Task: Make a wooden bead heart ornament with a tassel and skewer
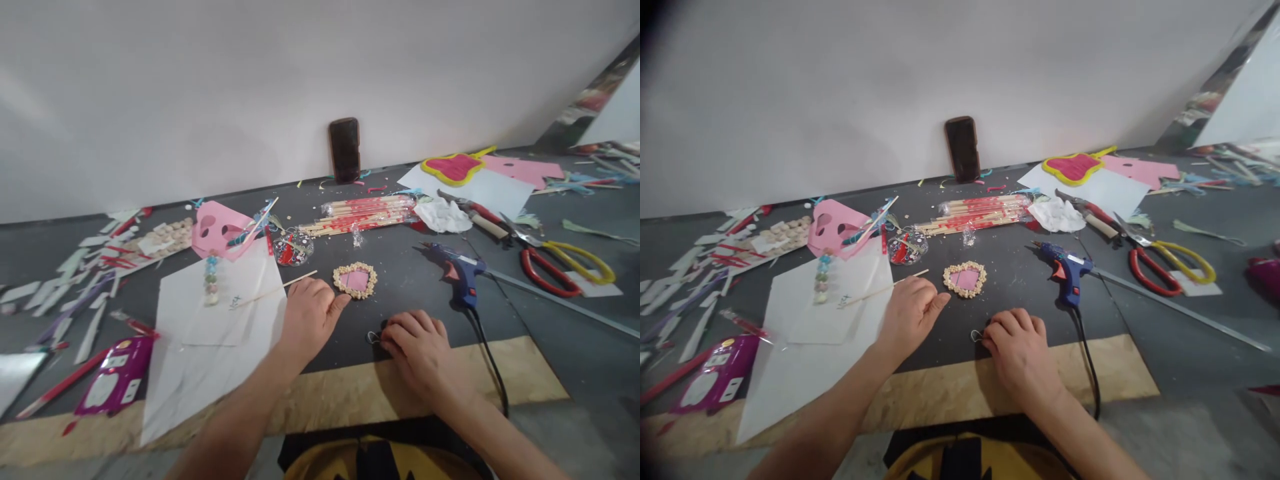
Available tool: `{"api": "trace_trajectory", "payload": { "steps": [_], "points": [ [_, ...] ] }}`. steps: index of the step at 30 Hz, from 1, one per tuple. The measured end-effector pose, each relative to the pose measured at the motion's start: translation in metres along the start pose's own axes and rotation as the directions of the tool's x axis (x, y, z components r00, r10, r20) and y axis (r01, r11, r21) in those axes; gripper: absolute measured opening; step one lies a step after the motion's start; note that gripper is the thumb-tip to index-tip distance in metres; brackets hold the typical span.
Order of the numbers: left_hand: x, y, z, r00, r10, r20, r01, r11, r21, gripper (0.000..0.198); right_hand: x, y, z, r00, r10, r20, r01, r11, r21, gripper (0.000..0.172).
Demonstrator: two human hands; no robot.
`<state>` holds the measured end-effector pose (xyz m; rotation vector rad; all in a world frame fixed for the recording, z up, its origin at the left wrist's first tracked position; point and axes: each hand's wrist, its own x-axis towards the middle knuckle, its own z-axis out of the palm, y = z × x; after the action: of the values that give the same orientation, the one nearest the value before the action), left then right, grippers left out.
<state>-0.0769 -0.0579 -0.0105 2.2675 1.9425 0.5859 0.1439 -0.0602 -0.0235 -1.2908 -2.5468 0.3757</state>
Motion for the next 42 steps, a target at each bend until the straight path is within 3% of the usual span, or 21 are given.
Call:
{"api": "trace_trajectory", "payload": {
  "steps": [3,6,11,15,19,22,26,32,37,42],
  "points": [
    [0.0,0.007,-0.001,0.999,-0.02,0.049,0.021,1.0,-0.011,0.033,0.002,-0.001,0.005,0.997,0.002,-0.072,0.001,0.999,0.038,0.016],
    [-0.004,0.017,-0.004,0.997,-0.021,0.068,0.031,0.988,-0.154,0.017,0.005,-0.002,0.001,0.991,0.065,-0.12,-0.036,0.973,0.227,0.018],
    [-0.017,0.033,-0.014,0.98,0.057,0.19,0.044,0.871,-0.489,0.035,0.007,-0.012,-0.01,0.983,0.105,-0.153,-0.037,0.919,0.392,0.017],
    [-0.02,0.039,-0.016,0.96,-0.031,0.279,0.188,0.808,-0.559,0.035,0.007,-0.017,-0.007,0.982,0.077,-0.174,0.003,0.909,0.416,0.016],
    [-0.02,0.04,-0.013,0.946,-0.062,0.318,0.25,0.763,-0.596,0.027,0.006,-0.016,-0.005,0.979,0.06,-0.195,0.027,0.909,0.415,0.016],
    [-0.021,0.041,-0.012,0.943,-0.07,0.325,0.261,0.761,-0.595,0.021,0.004,-0.014,-0.005,0.986,0.084,-0.146,-0.009,0.89,0.457,0.014],
    [-0.022,0.043,-0.018,0.946,-0.003,0.325,0.177,0.843,-0.507,0.017,0.003,-0.012,-0.007,0.988,0.148,-0.047,-0.096,0.819,0.566,0.014],
    [-0.022,0.039,-0.019,0.986,0.064,0.153,-0.02,0.962,-0.272,0.015,0.005,-0.013,-0.004,0.975,0.204,0.09,-0.21,0.696,0.687,0.02],
    [-0.024,0.038,-0.016,0.985,0.148,0.091,-0.135,0.981,-0.136,0.011,0.006,-0.015,-0.004,0.978,0.16,0.137,-0.209,0.644,0.736,0.023],
    [-0.025,0.042,-0.016,0.979,0.185,0.081,-0.173,0.975,-0.136,0.011,0.004,-0.016,-0.006,0.972,0.181,0.148,-0.23,0.632,0.74,0.019]
  ]
}}
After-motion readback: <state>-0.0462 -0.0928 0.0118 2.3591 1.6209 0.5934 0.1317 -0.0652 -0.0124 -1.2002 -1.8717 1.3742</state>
